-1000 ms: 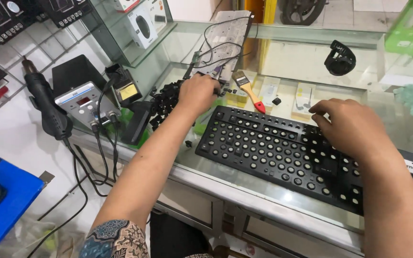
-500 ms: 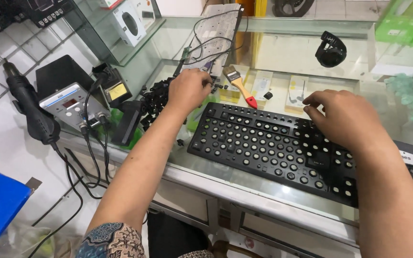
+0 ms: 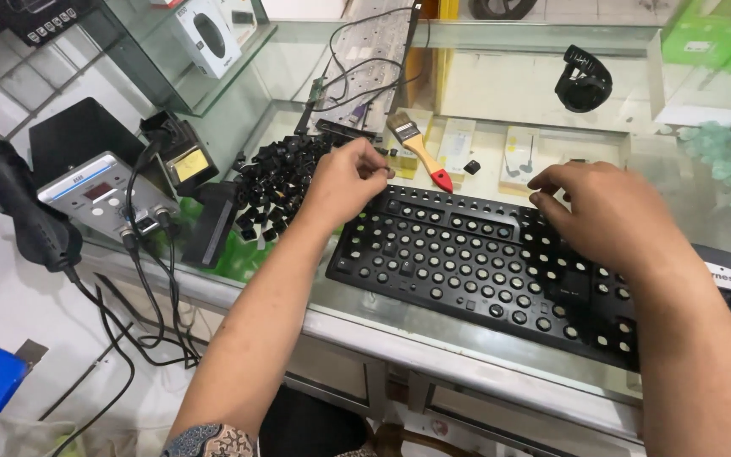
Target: Manually snapping individual keycaps into a keyboard frame to assemble the device.
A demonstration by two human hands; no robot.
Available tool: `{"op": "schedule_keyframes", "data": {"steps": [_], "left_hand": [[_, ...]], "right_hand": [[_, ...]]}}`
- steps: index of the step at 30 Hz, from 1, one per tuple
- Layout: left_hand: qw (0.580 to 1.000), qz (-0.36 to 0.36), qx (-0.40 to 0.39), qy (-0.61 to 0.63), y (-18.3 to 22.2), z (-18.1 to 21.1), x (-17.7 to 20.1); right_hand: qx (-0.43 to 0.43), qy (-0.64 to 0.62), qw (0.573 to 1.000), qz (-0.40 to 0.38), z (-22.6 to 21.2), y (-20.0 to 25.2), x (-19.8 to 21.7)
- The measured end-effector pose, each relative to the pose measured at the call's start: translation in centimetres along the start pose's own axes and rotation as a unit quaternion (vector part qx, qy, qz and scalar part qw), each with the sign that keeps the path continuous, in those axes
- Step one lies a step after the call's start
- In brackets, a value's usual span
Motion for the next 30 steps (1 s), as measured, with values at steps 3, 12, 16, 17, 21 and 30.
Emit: {"op": "schedule_keyframes", "data": {"steps": [3,12,16,17,21,30], "left_hand": [[0.999,-0.023,-0.041,-0.028,0.6,0.0,-0.4],[0.983,-0.055,-0.151,-0.094,1.0,0.3,-1.0],[0.984,-0.063,-0.141,-0.091,1.4,0.9,-0.9],[0.979,-0.065,-0.156,-0.11,1.5,1.2,-0.9],[0.976,-0.055,-0.175,-0.119,1.4,1.2,-0.9],[0.979,-0.049,-0.163,-0.113,1.7,1.6,-1.0]], "right_hand": [[-0.022,0.007,0.999,-0.026,-0.5,0.1,0.1],[0.002,0.019,0.999,-0.034,-0.8,-0.1,-0.9],[-0.002,0.011,0.999,-0.042,-0.9,0.0,-0.8],[-0.007,0.012,0.999,-0.045,-0.9,0.0,-0.8],[-0.017,0.008,0.998,-0.057,-1.3,0.2,-0.4],[-0.021,-0.002,0.997,-0.075,-1.5,0.3,-0.5]]}}
Point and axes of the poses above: each hand's wrist, its own y-axis away from the middle knuckle, its own x-axis out of the back of the hand, z = x × y, the point moved 6 cm from there along -y, towards the middle knuckle
